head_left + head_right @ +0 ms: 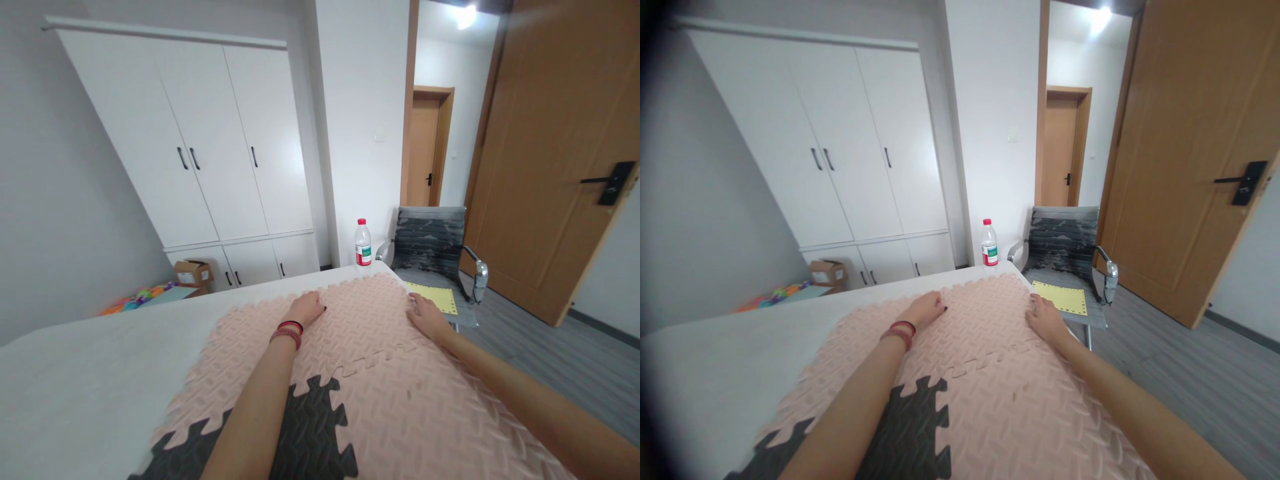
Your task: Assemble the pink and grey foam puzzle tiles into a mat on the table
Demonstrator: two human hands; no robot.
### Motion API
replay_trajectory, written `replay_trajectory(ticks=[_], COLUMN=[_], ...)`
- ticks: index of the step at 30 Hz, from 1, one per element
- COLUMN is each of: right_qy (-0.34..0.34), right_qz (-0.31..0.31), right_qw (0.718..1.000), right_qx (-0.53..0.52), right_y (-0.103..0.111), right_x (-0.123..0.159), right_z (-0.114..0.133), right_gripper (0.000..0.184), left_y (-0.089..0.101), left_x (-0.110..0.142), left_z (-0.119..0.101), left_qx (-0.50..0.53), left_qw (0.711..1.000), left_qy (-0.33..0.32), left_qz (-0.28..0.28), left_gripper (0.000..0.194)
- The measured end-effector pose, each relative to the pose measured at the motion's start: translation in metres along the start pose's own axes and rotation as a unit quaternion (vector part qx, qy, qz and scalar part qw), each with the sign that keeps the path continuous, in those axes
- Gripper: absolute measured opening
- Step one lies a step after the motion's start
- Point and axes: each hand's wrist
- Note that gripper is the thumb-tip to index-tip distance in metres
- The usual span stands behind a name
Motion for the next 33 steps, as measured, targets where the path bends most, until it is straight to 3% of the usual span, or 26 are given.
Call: replay_trajectory(ticks=[7,13,18,24,28,33], right_qy=[-0.003,-0.021,-0.040,-0.045,-0.049,-0.053], right_qz=[0.001,-0.003,-0.006,-0.004,-0.005,-0.003], right_qw=[1.000,1.000,0.999,0.999,0.999,0.998], right_qx=[0.008,0.015,0.023,0.019,0.019,0.019], right_y=[-0.001,0.003,0.010,0.012,0.011,0.012], right_x=[0.000,0.000,0.005,0.008,0.008,0.008], right_z=[0.000,0.006,0.014,0.014,0.012,0.013], right_gripper=[0.059,0.060,0.060,0.060,0.060,0.059], left_y=[-0.017,-0.015,0.002,0.015,0.005,0.004], left_x=[-0.004,0.007,0.037,0.092,0.122,0.133], left_z=[0.001,-0.005,-0.018,-0.014,-0.009,-0.015], left_qx=[0.013,-0.010,-0.023,-0.034,-0.060,-0.090], left_qw=[1.000,0.999,0.999,0.994,0.995,0.995], left_qy=[0.003,-0.019,-0.030,-0.079,-0.048,-0.037], left_qz=[-0.023,-0.029,0.012,0.063,0.056,0.029], left_gripper=[0.037,0.040,0.050,0.091,0.089,0.085])
Point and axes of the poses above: each hand's wrist, its own x-axis away from the middle knuckle, its own y-axis out of the back of the hand, z = x × y, and after that the axes turned 1 degree about -x, right-handed
